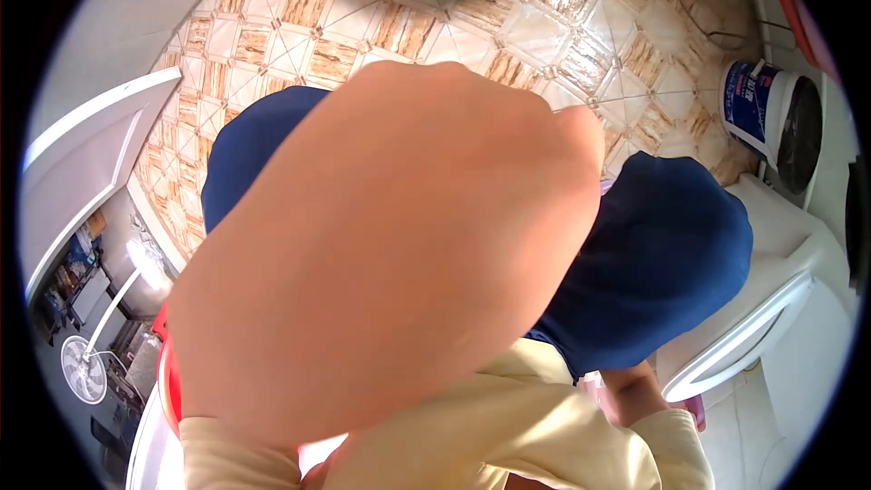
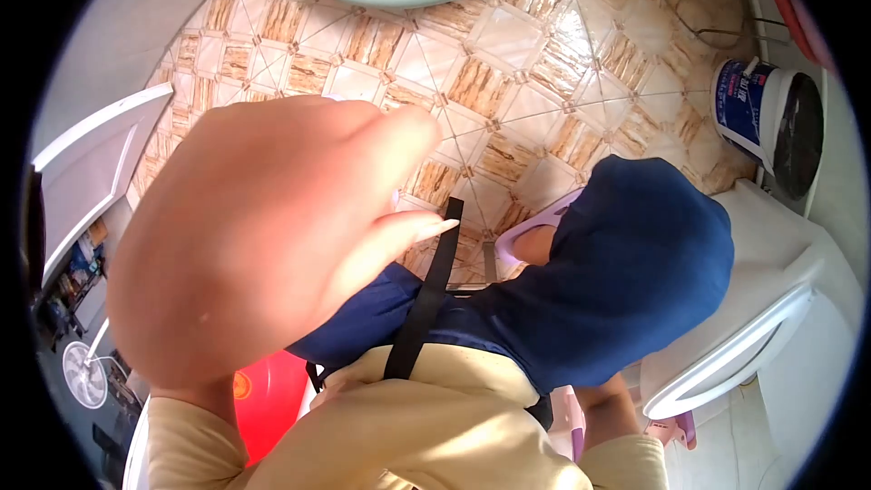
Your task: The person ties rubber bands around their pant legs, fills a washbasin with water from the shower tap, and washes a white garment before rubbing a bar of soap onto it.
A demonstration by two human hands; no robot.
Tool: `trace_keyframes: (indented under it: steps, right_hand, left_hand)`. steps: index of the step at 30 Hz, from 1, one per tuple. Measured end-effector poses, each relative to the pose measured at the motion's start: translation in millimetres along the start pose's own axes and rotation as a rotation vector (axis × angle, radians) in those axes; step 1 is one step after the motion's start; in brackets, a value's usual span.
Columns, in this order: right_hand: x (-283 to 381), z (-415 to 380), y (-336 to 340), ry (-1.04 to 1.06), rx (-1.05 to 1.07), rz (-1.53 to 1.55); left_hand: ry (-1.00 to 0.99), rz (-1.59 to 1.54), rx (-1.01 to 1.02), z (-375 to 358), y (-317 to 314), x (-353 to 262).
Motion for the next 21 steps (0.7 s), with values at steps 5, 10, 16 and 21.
trace_keyframes:
  steps: [5, 10, 16, 21]
  right_hand:
    - [3, -13, -16, -0.303, 0.197, -0.406]
    - [1, -45, -18, -0.236, 0.109, -0.37]
    - [-23, -81, -39, -0.203, 0.103, -0.262]
    - [-68, -113, -80, -0.234, 0.136, -0.145]
  left_hand:
    - [-0.262, 0.073, 0.045, -15, -35, 19]
    - [-0.353, 0.48, 0.47, -17, -112, -3]
    - [-0.53, 0.783, 0.714, -46, -185, 0]
    - [-0.514, 0.694, 0.887, -56, -206, 20]
Point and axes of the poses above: each hand's wrist, its own z-axis towards the middle knuckle, its own y-axis out of the back of the hand, x = y × z, the point moved 2 cm from there along z, towards the middle knuckle, and after that the axes turned 10 degrees about y, right-handed, at the moved point
